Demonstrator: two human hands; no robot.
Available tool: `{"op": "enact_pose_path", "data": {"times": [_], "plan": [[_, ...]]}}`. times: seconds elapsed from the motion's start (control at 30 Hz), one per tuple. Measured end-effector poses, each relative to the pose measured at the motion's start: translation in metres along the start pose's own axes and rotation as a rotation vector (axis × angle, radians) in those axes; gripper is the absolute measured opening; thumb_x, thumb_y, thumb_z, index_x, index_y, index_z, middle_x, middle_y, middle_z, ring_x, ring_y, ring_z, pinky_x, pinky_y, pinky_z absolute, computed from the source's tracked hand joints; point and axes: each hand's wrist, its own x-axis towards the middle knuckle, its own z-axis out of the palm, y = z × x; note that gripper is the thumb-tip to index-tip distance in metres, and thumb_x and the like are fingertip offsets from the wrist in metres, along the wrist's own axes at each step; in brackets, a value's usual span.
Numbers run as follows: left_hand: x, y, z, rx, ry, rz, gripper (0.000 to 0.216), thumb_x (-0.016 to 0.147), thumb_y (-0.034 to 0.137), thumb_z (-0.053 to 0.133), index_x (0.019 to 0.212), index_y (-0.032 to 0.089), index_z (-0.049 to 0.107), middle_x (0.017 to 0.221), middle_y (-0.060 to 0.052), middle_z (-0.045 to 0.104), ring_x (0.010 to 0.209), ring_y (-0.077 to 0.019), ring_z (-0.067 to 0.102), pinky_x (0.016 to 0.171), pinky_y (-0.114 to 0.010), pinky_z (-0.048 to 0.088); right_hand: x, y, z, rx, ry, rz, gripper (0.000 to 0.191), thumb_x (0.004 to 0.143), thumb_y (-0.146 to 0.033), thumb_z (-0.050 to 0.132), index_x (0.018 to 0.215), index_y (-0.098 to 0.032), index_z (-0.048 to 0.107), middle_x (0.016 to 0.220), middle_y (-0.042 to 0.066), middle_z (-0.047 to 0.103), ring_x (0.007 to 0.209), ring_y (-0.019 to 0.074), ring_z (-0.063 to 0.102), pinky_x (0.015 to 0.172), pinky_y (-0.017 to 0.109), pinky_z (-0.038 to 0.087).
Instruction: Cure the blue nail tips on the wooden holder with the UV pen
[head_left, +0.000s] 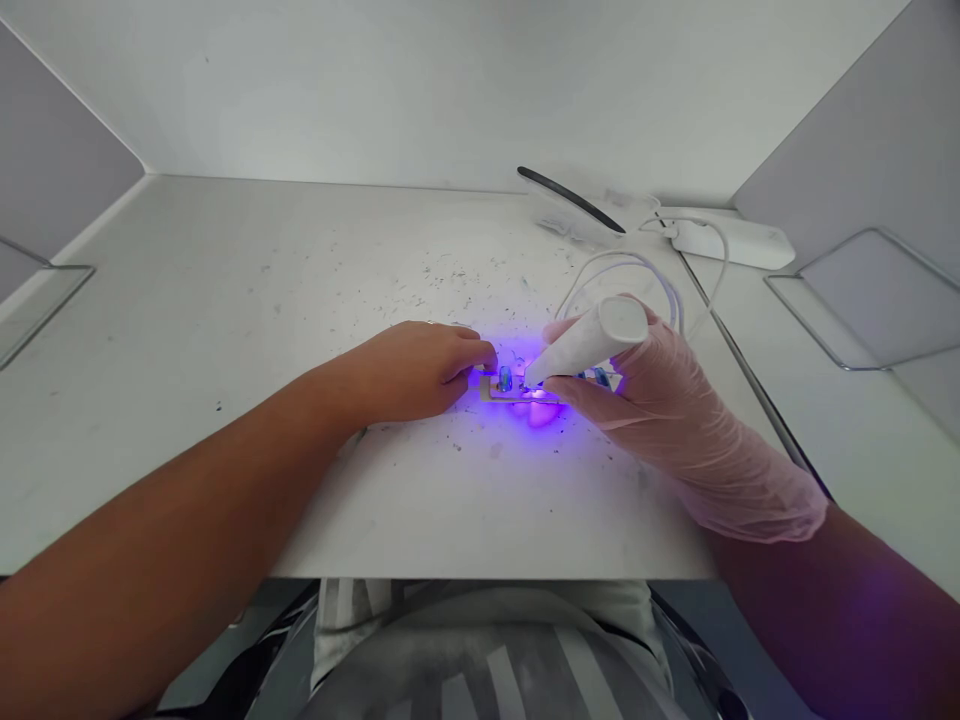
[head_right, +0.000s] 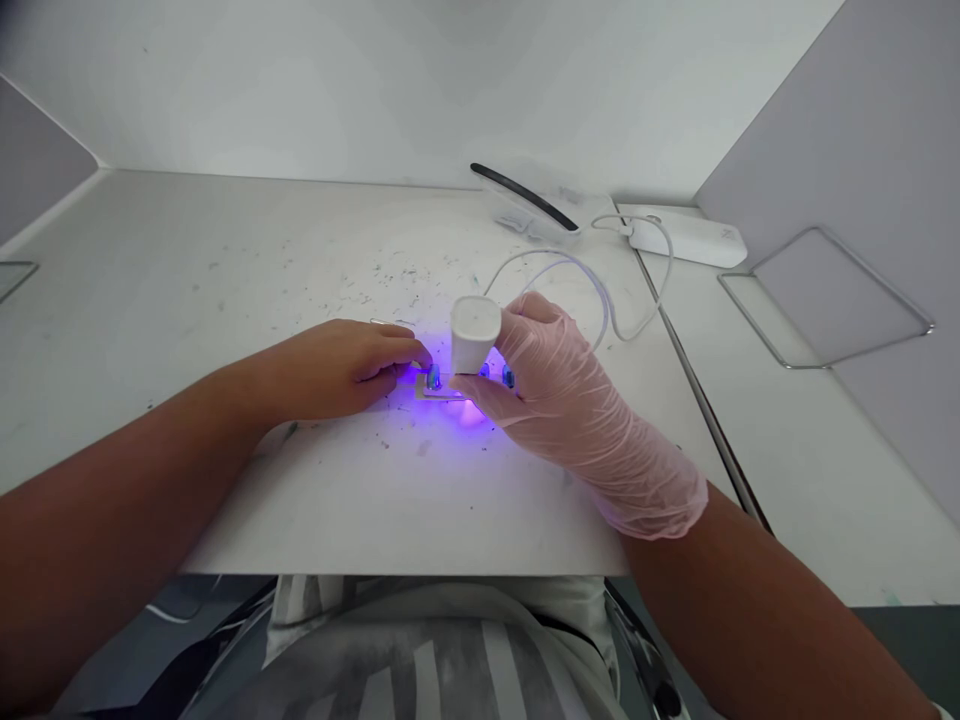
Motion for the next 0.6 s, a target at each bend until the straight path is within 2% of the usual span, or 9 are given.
{"op": "enact_pose_path", "data": {"times": [0.3,0.6], "plan": [[0.0002,0.0007,-0.0004,0.009,-0.003,-0.012,0.031,0.092,0.015,0.045,0.108,0.023,0.070,0.108,-0.004,0.075,0.090,-0.0198,0.067,0.073,-0.033,0.044,-0.0017,0.0027,0.0016,0.012,0.009,-0.005,0.009,0.094,-0.032,0.068,0.094,-0.024,0.064,0.079,0.001,0.064,0.079,0.0211,0.061,0.070,0.036,0.050],[-0.0003,-0.0004,0.0024,0.008,0.020,-0.001,0.029,0.092,0.015,0.046,0.106,0.024,0.070,0.105,-0.003,0.075,0.087,-0.0189,0.067,0.072,-0.033,0.043,-0.0015,-0.0008,0.0007,0.070,-0.033,0.069,0.010,0.093,-0.029,0.070,0.094,-0.025,0.062,0.079,0.001,0.064,0.084,0.0239,0.061,0.075,0.039,0.051]]}}
